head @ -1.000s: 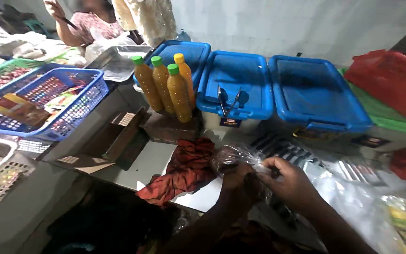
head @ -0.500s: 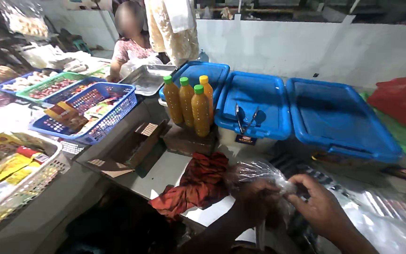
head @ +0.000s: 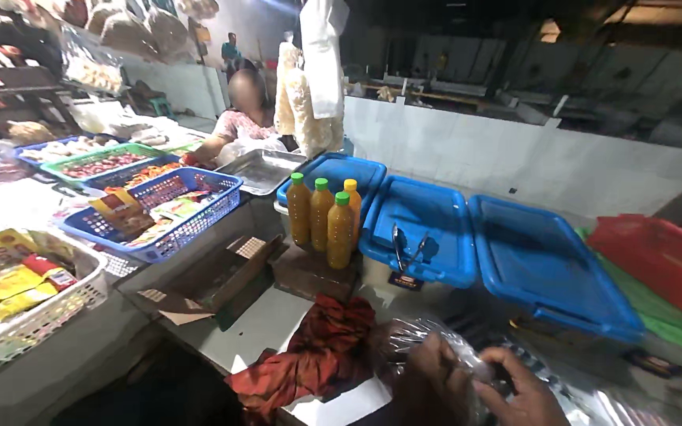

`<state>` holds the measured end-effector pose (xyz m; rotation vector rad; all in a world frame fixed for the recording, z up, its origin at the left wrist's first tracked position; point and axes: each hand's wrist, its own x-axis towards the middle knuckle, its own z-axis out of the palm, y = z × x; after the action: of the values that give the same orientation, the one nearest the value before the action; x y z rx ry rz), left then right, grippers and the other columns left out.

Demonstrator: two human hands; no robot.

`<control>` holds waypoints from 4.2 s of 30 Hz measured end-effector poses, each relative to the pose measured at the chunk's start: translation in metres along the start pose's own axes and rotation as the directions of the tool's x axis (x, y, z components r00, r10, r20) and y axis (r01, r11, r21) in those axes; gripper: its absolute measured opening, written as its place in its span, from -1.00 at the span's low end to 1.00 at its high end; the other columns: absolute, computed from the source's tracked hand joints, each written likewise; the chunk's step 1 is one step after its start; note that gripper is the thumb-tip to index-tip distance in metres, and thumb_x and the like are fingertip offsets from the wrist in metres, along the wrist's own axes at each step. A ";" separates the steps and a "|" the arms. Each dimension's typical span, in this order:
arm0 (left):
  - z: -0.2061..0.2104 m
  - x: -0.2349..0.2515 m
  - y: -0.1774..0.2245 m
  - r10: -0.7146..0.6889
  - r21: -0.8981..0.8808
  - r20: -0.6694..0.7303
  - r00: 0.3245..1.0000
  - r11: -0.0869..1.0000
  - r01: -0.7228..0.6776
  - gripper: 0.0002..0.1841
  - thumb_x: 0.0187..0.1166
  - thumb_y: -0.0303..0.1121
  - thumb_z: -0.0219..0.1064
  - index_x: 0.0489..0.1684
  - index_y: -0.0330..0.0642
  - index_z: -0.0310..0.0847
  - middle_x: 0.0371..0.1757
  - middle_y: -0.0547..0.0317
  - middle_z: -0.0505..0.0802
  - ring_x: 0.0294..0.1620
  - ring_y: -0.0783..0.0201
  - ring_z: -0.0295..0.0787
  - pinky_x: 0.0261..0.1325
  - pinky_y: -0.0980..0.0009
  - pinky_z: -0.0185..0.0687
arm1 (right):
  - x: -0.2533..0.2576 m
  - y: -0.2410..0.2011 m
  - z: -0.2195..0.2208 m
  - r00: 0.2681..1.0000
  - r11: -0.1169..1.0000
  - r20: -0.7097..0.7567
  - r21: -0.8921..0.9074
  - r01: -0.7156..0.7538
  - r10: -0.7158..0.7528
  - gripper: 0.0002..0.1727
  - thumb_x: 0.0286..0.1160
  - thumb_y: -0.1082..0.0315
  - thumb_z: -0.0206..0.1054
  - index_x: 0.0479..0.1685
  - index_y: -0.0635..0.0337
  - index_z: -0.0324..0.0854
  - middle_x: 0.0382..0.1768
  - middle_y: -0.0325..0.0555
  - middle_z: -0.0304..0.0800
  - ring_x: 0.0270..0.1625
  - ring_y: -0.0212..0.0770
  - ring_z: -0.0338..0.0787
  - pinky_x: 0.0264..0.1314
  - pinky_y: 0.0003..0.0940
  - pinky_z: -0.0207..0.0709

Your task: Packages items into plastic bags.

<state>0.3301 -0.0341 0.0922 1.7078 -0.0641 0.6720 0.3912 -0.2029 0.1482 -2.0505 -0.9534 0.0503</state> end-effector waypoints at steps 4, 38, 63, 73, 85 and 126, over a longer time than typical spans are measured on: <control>0.004 0.013 -0.003 0.040 -0.048 0.099 0.994 0.998 -0.036 -0.47 0.44 -0.50 0.47 0.45 -0.28 0.55 -0.05 0.05 0.90 -0.17 0.30 0.88 0.02 0.27 0.86 | -0.003 0.010 -0.002 1.000 1.000 -0.006 0.012 -0.006 0.006 -0.50 0.35 0.38 0.52 0.26 0.37 0.52 0.06 0.07 0.75 0.05 -0.24 0.81 0.13 -0.29 0.76; -0.017 0.057 -0.016 -0.064 0.324 0.448 0.892 0.941 -0.095 -0.62 0.60 -0.16 0.38 0.14 -0.31 0.70 0.02 -0.11 0.85 0.10 0.05 0.83 0.27 0.11 0.73 | 0.008 0.045 0.013 0.997 0.996 -0.004 0.053 -0.071 0.071 -0.44 0.28 0.49 0.43 0.32 0.48 0.42 0.08 0.10 0.74 0.08 -0.23 0.80 0.18 -0.26 0.75; -0.008 0.054 0.014 -0.112 0.366 0.225 0.968 0.930 0.023 -0.70 0.49 -0.14 0.40 -0.11 -0.21 0.65 -0.23 0.02 0.79 -0.24 0.14 0.80 -0.15 0.12 0.77 | 0.028 0.007 0.023 0.946 0.990 -0.324 -0.144 -0.015 -0.032 -0.73 0.50 0.32 0.25 0.05 0.30 0.55 -0.21 -0.15 0.68 -0.22 -0.44 0.70 -0.16 -0.49 0.68; -0.055 0.071 0.000 -0.058 -0.158 0.654 0.754 0.965 0.211 -0.22 0.57 -0.40 0.36 0.86 0.02 0.10 0.08 0.11 0.86 -0.16 0.37 0.83 -0.06 0.38 0.82 | 0.013 0.017 0.014 0.954 0.972 -0.203 0.042 0.232 -0.219 -0.80 0.59 0.43 0.16 -0.01 0.22 0.68 0.10 -0.06 0.78 0.24 -0.23 0.77 0.33 -0.24 0.71; -0.095 0.051 0.105 -0.224 -0.382 -0.005 0.975 0.901 0.205 -0.90 0.67 -0.22 0.31 -0.14 0.09 0.74 -0.48 0.37 0.80 -0.65 0.54 0.62 -0.63 0.64 0.57 | 0.021 -0.001 0.004 1.000 0.825 -0.003 0.565 0.021 -0.024 -0.42 0.41 0.16 0.56 0.37 0.22 0.53 0.13 -0.13 0.76 0.05 -0.34 0.77 0.11 -0.37 0.72; -0.046 0.056 0.075 0.095 0.641 0.322 0.942 0.711 -0.291 -0.57 0.58 -0.02 0.43 0.41 0.18 0.71 0.27 0.16 0.83 0.09 0.23 0.86 0.05 0.12 0.85 | 0.041 0.017 0.010 0.907 0.935 -0.359 0.187 0.301 -0.220 -0.40 0.36 0.25 0.49 0.44 0.17 0.52 0.25 -0.13 0.76 0.32 -0.28 0.74 0.41 -0.21 0.69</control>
<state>0.3290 0.0061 0.1882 2.5412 -0.2128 0.6566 0.4268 -0.1753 0.1416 -1.6286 -0.9493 -0.3049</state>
